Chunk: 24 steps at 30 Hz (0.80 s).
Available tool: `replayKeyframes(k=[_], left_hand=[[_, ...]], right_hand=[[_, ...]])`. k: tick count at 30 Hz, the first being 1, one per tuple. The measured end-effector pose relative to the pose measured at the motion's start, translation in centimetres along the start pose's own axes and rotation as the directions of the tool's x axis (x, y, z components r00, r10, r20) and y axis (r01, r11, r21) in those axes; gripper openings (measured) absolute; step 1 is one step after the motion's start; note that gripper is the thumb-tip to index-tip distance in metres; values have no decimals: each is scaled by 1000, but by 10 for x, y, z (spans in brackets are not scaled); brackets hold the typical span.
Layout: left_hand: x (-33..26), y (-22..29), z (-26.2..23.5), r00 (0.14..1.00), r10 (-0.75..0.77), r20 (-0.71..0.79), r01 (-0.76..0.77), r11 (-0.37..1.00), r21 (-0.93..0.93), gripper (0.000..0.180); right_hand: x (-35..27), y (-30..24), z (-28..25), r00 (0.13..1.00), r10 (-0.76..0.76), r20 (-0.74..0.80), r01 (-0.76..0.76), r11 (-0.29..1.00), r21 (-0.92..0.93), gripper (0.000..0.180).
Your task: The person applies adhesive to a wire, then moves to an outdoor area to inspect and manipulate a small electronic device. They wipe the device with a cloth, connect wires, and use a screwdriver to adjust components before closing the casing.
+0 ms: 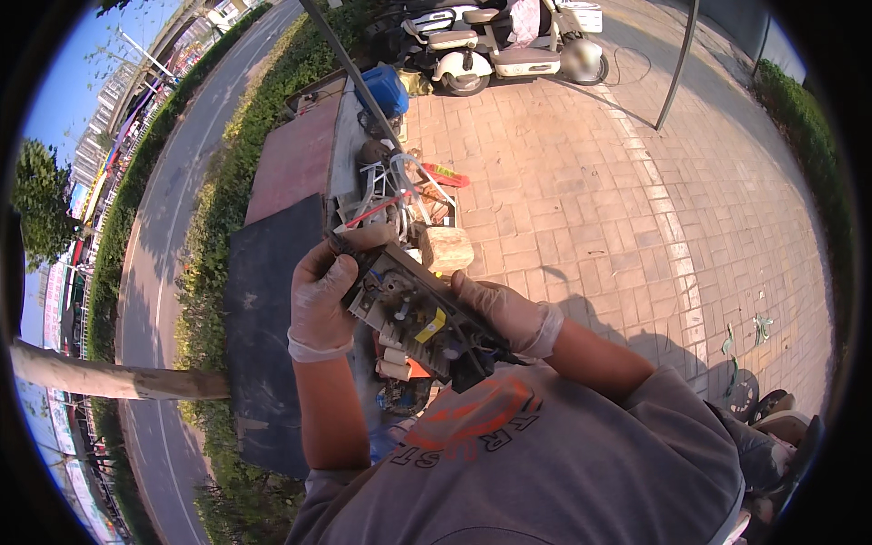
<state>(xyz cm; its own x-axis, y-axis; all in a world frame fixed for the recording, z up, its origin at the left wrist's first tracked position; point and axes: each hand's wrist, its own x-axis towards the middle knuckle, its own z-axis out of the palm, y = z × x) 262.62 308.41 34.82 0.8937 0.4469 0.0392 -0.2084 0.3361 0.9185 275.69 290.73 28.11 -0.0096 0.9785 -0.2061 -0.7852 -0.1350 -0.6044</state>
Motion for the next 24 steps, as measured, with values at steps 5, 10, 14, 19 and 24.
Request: replayKeyframes(k=[5,10,14,19,24], left_hand=[[2,-2,-5,997,40,-62,-35,996,88,34],[5,-1,-5,999,-19,-44,22,998,63,32],[8,1,-6,998,-54,19,55,998,-29,31],[10,-3,-11,999,-52,3,52,999,-7,30],[11,-8,-8,997,-14,-81,21,996,85,28]], right_hand=[[-4,-2,2,999,-44,22,46,991,-124,60],[-5,-4,1,998,-57,-22,48,957,-287,58],[1,-1,2,993,-95,-74,76,971,-227,61],[3,-3,-4,998,-54,13,55,991,-121,59],[3,-9,-1,1000,-1,-9,0,996,-85,56]])
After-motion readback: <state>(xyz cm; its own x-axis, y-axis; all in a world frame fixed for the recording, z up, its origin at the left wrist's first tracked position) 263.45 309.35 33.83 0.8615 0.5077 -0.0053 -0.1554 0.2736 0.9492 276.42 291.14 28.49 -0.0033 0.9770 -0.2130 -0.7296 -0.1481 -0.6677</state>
